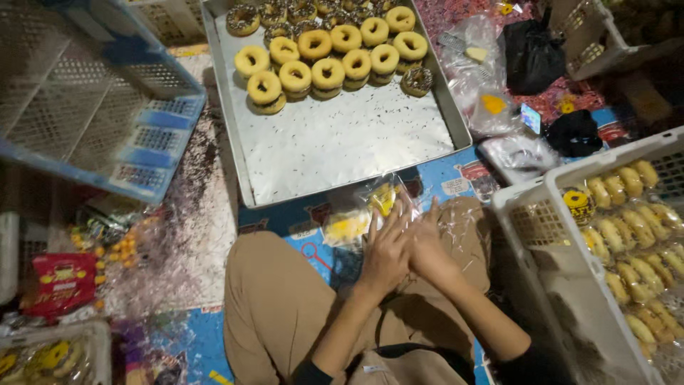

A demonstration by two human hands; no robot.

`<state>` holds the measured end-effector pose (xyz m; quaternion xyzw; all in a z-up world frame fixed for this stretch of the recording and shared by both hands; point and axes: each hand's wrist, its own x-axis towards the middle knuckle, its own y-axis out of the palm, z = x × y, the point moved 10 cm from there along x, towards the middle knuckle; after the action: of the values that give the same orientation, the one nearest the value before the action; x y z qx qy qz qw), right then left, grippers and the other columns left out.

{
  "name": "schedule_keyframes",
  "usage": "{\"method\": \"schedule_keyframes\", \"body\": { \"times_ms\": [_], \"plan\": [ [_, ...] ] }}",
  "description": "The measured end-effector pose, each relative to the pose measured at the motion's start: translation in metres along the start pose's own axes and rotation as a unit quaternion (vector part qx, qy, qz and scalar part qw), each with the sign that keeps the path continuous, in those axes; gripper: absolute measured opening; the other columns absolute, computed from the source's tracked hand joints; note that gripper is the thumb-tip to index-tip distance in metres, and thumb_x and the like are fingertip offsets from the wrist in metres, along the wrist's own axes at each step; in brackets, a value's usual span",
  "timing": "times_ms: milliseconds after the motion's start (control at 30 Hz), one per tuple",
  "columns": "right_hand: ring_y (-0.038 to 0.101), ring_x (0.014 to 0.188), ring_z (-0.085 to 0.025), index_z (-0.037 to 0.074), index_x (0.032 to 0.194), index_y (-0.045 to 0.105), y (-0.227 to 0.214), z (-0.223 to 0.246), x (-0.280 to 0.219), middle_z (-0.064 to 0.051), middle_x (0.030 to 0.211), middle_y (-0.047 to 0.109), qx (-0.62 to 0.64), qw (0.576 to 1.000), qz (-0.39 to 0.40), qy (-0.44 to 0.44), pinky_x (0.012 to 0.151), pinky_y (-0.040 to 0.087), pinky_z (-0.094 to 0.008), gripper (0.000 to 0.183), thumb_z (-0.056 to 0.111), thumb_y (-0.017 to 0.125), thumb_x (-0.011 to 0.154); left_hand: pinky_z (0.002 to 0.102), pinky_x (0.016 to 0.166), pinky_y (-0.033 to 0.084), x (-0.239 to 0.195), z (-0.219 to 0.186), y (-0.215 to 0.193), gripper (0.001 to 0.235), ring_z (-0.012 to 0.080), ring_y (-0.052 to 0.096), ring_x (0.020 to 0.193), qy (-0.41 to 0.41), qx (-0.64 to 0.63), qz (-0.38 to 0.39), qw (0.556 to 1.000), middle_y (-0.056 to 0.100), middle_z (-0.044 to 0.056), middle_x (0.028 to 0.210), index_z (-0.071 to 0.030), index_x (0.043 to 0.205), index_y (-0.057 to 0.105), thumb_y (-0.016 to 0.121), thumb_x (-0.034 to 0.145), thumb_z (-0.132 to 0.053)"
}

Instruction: The person sits on the floor and packages doughnuts from a metal tray into small clear plastic bags. They pick up doughnuts, place them into bags, and then place the filled bags into a white plastic crate.

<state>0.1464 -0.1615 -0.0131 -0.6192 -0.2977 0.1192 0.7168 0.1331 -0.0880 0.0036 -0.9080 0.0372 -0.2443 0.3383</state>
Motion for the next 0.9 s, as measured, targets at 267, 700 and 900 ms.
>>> {"method": "schedule_keyframes", "body": {
  "times_ms": [267,700,900],
  "plan": [
    [0.058,0.113,-0.035,0.001,0.116,0.065,0.029,-0.039,0.121,-0.020,0.120,0.064,0.471,0.870,0.142,0.015,0.101,0.042,-0.048,0.061,0.040,0.085,0.074,0.038,0.089,0.050,-0.025,0.178,-0.072,0.031,0.0240,0.060,0.101,-0.249,-0.647,-0.459,0.555,0.060,0.015,0.125,-0.008,0.128,0.061,0.071,0.107,-0.029],
    [0.065,0.097,-0.038,0.002,0.150,0.058,0.074,-0.227,0.221,-0.021,0.113,0.067,0.054,0.991,-0.027,0.118,0.078,0.052,-0.050,0.095,0.051,0.089,0.075,0.051,0.104,0.047,-0.092,0.218,-0.161,0.052,0.0347,0.061,0.115,-0.193,-0.726,-0.454,0.479,0.057,0.027,0.140,-0.016,0.140,0.056,0.070,0.094,-0.035],
    [0.075,0.100,-0.020,0.000,0.123,0.060,0.041,-0.027,0.111,-0.006,0.109,0.074,0.630,0.723,0.112,0.261,0.087,0.059,-0.034,0.070,0.020,0.090,0.063,0.054,0.098,0.052,-0.033,0.224,-0.108,0.049,0.0401,0.060,0.115,-0.151,-0.870,-0.393,0.255,0.058,0.029,0.138,-0.010,0.131,0.057,0.070,0.093,-0.038]
  ]
}}
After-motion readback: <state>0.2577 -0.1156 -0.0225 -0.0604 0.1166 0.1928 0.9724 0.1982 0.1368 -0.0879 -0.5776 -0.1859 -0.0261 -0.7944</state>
